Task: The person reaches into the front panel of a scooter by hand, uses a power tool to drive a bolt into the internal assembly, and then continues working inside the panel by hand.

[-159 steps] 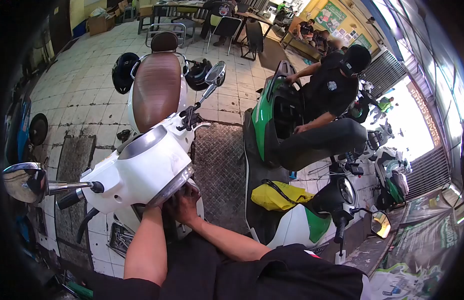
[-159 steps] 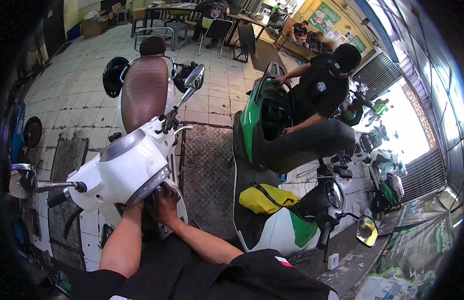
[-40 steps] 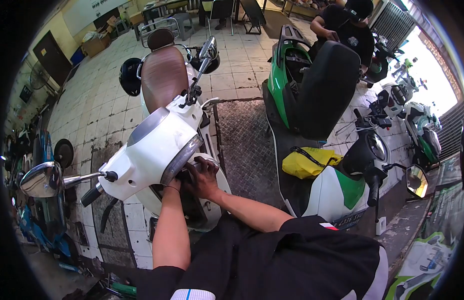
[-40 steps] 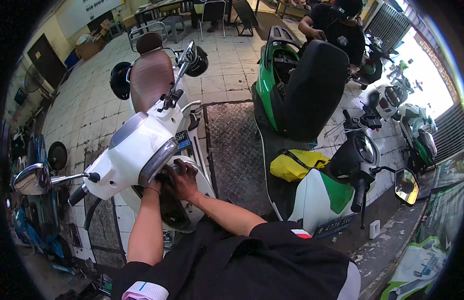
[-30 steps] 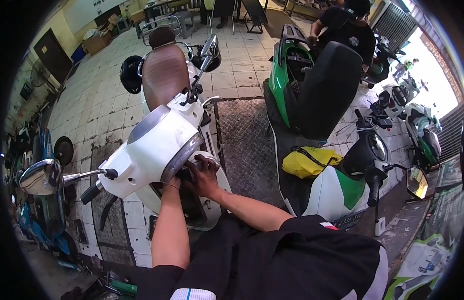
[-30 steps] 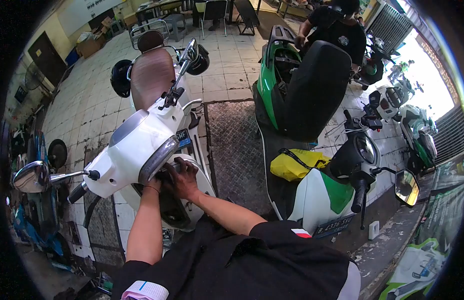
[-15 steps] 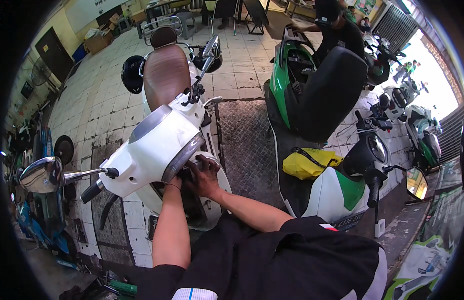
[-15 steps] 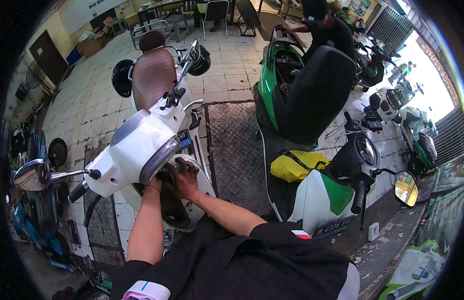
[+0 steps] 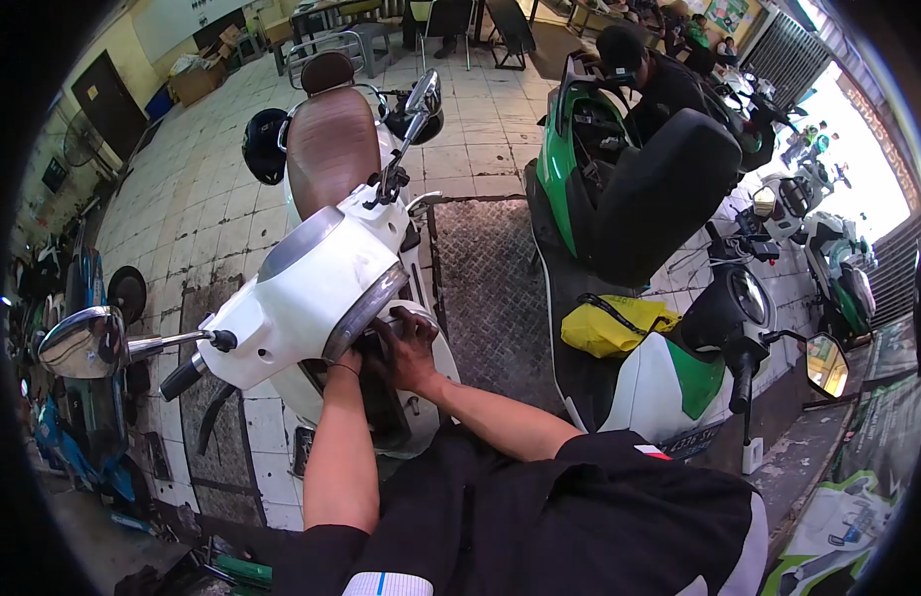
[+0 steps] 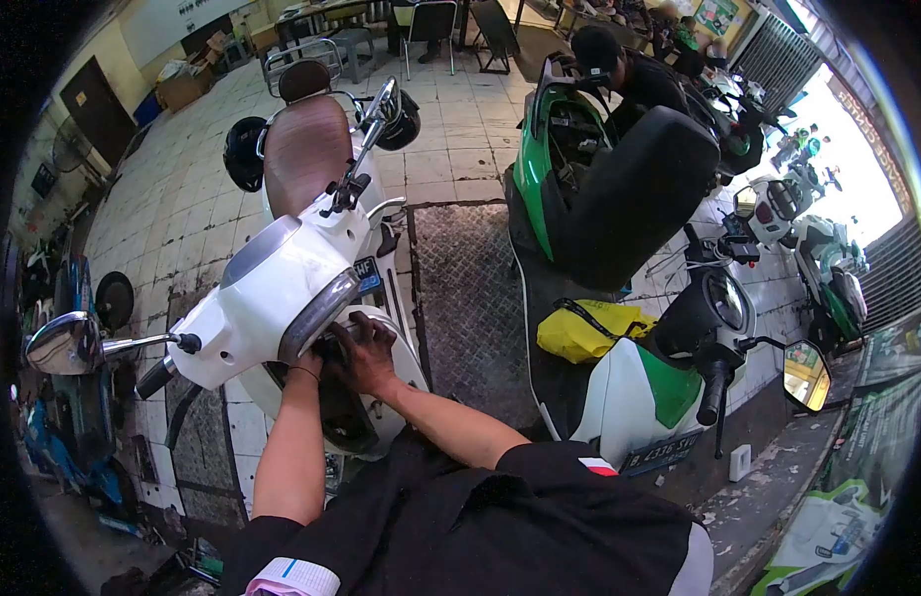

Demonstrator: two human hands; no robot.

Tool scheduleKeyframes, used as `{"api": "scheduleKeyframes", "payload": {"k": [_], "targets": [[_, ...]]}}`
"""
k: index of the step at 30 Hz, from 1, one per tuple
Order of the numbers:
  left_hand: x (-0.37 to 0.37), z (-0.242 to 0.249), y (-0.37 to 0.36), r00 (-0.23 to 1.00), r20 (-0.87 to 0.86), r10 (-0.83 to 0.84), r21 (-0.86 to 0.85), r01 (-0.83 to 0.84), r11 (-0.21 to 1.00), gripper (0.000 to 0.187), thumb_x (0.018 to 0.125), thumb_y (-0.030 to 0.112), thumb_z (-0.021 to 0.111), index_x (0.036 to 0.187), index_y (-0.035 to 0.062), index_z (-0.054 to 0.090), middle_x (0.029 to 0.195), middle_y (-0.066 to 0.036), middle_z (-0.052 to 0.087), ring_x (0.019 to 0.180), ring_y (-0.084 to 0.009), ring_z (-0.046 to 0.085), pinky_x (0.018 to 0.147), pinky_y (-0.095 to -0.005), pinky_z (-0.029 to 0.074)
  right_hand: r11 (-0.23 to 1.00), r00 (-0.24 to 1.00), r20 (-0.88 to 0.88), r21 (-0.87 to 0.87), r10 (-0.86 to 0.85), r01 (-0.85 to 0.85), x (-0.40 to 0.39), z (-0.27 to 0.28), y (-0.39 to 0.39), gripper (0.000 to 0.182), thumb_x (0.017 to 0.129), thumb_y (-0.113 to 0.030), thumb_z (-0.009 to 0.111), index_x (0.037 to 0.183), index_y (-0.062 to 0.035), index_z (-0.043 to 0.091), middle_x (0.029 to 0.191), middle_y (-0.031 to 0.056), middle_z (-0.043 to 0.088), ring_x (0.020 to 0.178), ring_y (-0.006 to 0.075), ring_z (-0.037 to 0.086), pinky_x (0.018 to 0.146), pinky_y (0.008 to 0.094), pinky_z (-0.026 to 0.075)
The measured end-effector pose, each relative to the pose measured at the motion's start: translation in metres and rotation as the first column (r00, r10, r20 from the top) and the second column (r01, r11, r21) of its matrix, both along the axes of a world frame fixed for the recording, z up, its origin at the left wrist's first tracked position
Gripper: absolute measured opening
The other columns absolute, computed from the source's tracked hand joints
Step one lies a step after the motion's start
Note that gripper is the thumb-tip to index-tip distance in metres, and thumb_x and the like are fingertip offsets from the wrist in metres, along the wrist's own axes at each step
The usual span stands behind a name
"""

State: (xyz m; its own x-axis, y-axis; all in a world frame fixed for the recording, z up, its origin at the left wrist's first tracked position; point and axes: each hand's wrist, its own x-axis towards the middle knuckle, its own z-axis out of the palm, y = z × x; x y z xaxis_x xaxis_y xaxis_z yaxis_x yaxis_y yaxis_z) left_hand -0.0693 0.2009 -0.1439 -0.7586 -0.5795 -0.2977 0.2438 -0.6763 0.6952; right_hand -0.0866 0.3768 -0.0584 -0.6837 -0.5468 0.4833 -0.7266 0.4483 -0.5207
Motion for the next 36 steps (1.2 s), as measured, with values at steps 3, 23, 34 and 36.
{"api": "scheduleKeyframes", "payload": {"k": [3,23,34,36], "targets": [[0.0002,-0.0006,0.0007,1.0,-0.004,0.001,-0.001,-0.001,1.0,0.044,0.093,0.018,0.043,0.136,0.008,0.035,0.138,-0.008,0.038,0.125,-0.0235,0.037,0.103,-0.0357,0.034,1.0,1.0,0.015,0.01,-0.006,0.006,0.0004,0.0015,0.0002,0.065,0.064,-0.037,0.072,0.124,-0.024,0.049,0.123,0.0143,0.034,0.111,0.0336,0.029,0.089,0.0464,0.022],[0.0002,-0.0021,-0.0027,1.0,-0.001,-0.007,-0.015,0.007,1.0,0.046,0.094,0.017,0.042,0.137,0.0079,0.033,0.14,-0.008,0.035,0.127,-0.0235,0.035,0.104,-0.0354,0.032,0.999,1.0,0.023,0.05,-0.011,0.01,0.0008,0.0005,0.001,0.067,0.067,-0.042,0.069,0.128,-0.0273,0.046,0.127,0.0139,0.032,0.113,0.0346,0.028,0.089,0.0479,0.024],[0.0,-0.0035,-0.0016,1.0,-0.002,-0.022,-0.028,0.022,0.999,0.046,0.094,0.017,0.042,0.138,0.0079,0.032,0.141,-0.008,0.034,0.128,-0.0235,0.033,0.105,-0.0352,0.031,1.0,0.999,-0.022,0.008,-0.026,0.026,0.0015,-0.0006,-0.0006,0.063,0.066,-0.04,0.07,0.123,-0.0241,0.05,0.122,0.0131,0.035,0.109,0.0331,0.029,0.088,0.0456,0.023],[-0.0008,-0.0034,-0.0029,1.0,-0.004,-0.029,-0.034,0.029,0.999,0.046,0.094,0.017,0.042,0.138,0.0079,0.032,0.141,-0.008,0.034,0.128,-0.0235,0.033,0.105,-0.0352,0.031,0.999,0.999,-0.03,0.027,-0.036,0.037,0.0006,0.0001,0.0,0.063,0.066,-0.041,0.069,0.123,-0.0238,0.05,0.123,0.0134,0.035,0.109,0.0333,0.03,0.089,0.0457,0.023]]}}
